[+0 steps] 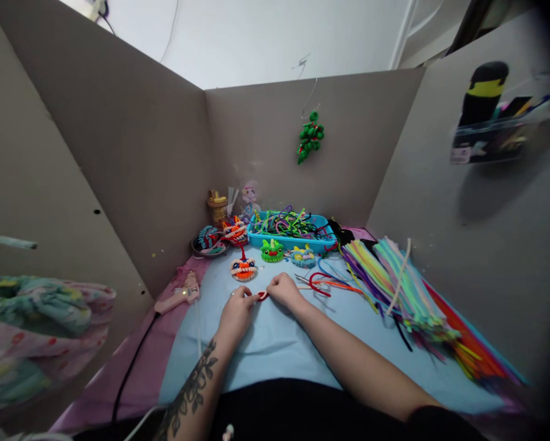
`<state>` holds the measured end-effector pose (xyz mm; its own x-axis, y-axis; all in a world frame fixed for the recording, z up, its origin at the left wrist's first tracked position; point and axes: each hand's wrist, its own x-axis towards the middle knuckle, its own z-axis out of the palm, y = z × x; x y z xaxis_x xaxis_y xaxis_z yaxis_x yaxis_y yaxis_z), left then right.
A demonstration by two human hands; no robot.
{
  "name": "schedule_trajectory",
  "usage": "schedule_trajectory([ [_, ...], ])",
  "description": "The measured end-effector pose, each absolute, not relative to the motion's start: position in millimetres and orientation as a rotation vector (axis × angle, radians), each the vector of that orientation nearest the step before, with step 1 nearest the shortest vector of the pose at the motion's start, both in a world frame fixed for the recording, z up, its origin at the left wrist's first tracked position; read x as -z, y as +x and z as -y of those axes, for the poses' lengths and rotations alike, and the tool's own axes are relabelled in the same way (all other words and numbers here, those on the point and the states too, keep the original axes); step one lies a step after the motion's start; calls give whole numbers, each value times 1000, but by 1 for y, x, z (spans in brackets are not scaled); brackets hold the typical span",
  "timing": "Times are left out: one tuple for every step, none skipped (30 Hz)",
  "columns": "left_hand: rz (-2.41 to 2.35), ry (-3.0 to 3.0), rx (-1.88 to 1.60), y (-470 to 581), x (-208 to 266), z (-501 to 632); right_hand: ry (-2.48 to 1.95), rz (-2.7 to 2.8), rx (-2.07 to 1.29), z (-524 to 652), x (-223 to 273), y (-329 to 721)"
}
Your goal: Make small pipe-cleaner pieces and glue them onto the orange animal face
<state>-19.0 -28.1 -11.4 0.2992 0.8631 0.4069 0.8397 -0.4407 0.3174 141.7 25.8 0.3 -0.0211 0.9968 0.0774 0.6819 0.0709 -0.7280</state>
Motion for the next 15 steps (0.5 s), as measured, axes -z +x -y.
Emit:
schedule_trajectory([
  [-1637,2495,-822,-19,11,28,-1665,1762,-715,-25,-2,142],
  [-1636,2495,-818,-19,11,28,-1658,1752,-742,-25,-3,143],
  [-1635,2495,-817,-19,11,27,-1645,1732,-765,-24,-4,145],
  [-1633,2493,-817,-19,10,27,-1619,1707,-787,-24,-4,146],
  [-1630,2490,-819,-19,9,27,-1579,1683,-811,-25,-4,149],
  [-1626,2486,-823,-18,9,28,-1526,1672,-840,-25,-4,151],
  [-1621,2482,-830,-18,8,28,-1469,1683,-866,-25,-4,154],
  [-1614,2479,-839,-18,7,29,-1412,1715,-881,-25,-4,157],
  [-1608,2474,-853,-18,7,29,-1364,1761,-873,-25,-5,160],
  [-1603,2469,-871,-18,6,30,-1325,1812,-839,-24,-5,162],
  [-1601,2459,-895,-17,6,31,-1291,1862,-782,-23,-6,165],
  [-1600,2447,-923,-17,5,31,-1255,1908,-710,-22,-6,166],
  [-1600,2438,-954,-17,5,32,-1220,1950,-634,-21,-6,168],
  [-1597,2437,-982,-17,5,32,-1186,1992,-563,-20,-7,168],
  [-1591,2448,-1004,-16,5,32,-1154,2034,-498,-19,-6,169],
])
